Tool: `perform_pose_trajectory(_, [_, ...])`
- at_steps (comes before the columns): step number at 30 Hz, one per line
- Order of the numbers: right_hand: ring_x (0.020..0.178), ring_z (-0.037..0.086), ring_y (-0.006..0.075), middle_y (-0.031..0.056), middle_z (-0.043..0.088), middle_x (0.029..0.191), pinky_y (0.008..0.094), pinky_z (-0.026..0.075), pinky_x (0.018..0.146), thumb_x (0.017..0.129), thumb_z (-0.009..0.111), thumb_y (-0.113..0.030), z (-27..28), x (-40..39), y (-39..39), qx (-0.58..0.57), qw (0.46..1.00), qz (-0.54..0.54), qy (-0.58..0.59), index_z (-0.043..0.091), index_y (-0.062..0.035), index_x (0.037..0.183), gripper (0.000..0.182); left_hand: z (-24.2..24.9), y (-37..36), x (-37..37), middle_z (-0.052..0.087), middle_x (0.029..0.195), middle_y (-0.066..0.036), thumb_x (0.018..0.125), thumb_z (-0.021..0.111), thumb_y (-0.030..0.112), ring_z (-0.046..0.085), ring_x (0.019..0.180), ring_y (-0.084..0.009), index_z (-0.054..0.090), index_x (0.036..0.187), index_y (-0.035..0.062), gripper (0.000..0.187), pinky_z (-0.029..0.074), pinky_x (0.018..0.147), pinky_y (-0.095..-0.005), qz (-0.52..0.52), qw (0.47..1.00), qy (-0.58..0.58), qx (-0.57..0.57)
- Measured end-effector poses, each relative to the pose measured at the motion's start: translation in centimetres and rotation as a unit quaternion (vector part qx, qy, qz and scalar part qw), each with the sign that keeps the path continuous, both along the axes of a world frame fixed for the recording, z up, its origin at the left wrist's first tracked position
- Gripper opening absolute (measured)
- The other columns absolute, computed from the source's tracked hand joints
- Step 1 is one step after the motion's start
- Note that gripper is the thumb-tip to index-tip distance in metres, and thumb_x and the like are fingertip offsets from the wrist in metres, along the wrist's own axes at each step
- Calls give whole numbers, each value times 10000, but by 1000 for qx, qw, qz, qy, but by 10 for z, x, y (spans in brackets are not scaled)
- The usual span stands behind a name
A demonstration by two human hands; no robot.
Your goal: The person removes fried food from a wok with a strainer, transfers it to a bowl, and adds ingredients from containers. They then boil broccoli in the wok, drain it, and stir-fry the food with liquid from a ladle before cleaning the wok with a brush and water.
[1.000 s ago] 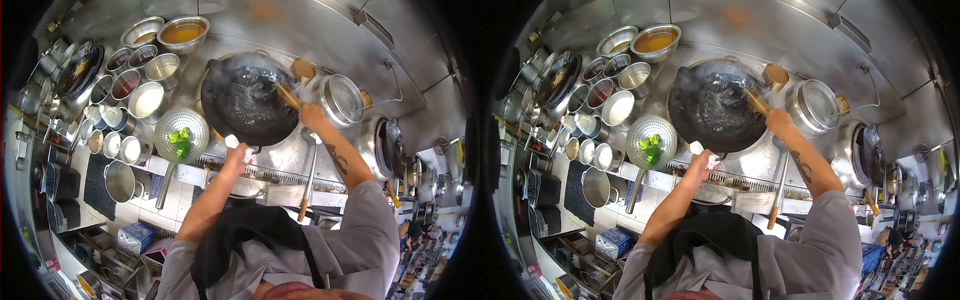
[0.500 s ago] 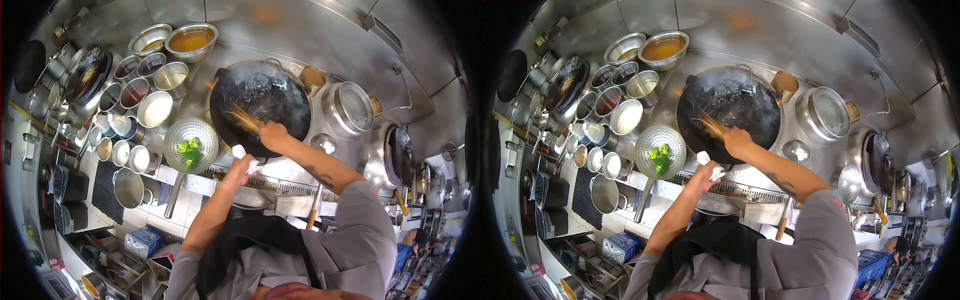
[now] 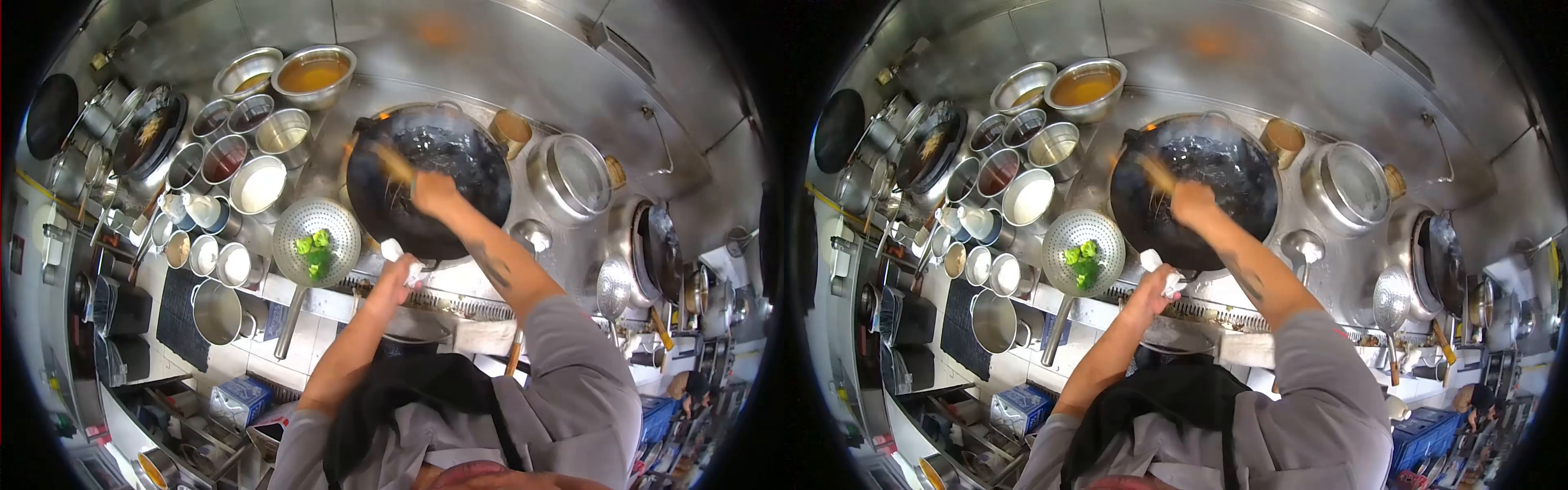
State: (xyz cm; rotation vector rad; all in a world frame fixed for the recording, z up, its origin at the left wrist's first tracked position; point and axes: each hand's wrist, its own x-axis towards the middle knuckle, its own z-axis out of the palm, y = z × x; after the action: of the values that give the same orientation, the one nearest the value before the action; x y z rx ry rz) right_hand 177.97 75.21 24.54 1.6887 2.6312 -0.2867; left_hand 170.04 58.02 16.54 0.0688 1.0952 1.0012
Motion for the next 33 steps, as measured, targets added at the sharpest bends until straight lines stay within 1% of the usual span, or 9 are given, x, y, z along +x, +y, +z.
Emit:
perform_pose_trajectory(1, [740,672,376,246,655,754,457,544,662,794,538,-179,-24,6,34,53,996,-48,52,689,-11,805,226,2,2,0,580,759,-54,837,568,187,579,664,-188,542,930,78,146,458,461,-332,-15,1000,-1,-9])
perform_pose_trajectory(3, [766,672,382,248,659,780,453,545,674,791,549,-176,-35,10,35,45,994,-78,60,690,-11,803,217,2,0,2,583,763,-53,840,572,194,580,666,-187,541,925,82,144,458,475,-325,-9,1000,3,-6])
perform_pose_trajectory(7, [772,668,369,225,663,826,456,542,699,796,565,-199,-16,40,-74,55,990,127,31,650,6,929,259,1,0,3,588,789,-53,843,582,208,587,687,-193,543,937,88,158,465,495,-333,11,1000,14,-7])
perform_pose_trajectory(10, [755,667,350,213,658,819,447,543,696,794,563,-197,7,76,-71,-1,988,134,-73,624,2,947,258,-1,-3,4,589,801,-52,845,585,216,587,691,-197,544,945,90,167,466,505,-345,27,1000,6,15])
perform_pose_trajectory(14, [867,679,325,186,683,938,410,546,757,796,557,-147,-15,50,25,-18,995,-39,-90,690,-15,925,228,9,-2,9,589,808,-48,841,577,198,582,686,-193,541,958,90,163,464,511,-351,35,999,33,-17])
perform_pose_trajectory(22, [919,659,340,202,678,922,435,516,824,747,612,-240,13,128,-31,-72,987,32,-143,688,-14,914,291,3,-2,7,595,823,-56,830,561,166,585,674,-190,537,976,84,169,446,480,-330,67,997,35,16])
perform_pose_trajectory(24, [903,666,327,202,678,936,412,528,807,776,580,-205,37,141,-6,-11,985,-57,-165,688,-22,899,246,3,0,9,597,824,-61,833,552,158,591,664,-189,532,992,84,177,443,466,-325,48,998,41,13])
perform_pose_trajectory(27, [882,670,333,197,680,908,428,531,794,791,566,-200,-17,147,23,67,993,-53,-76,668,-14,911,244,-6,1,9,599,817,-63,830,550,154,597,660,-188,526,1006,86,191,443,455,-327,41,998,24,29])
perform_pose_trajectory(33, [788,658,370,195,669,843,471,527,713,784,615,-259,-28,144,30,84,996,-14,-33,626,-60,1021,310,-7,3,5,592,793,-63,829,553,152,592,645,-192,521,981,92,166,439,435,-327,45,998,20,34])
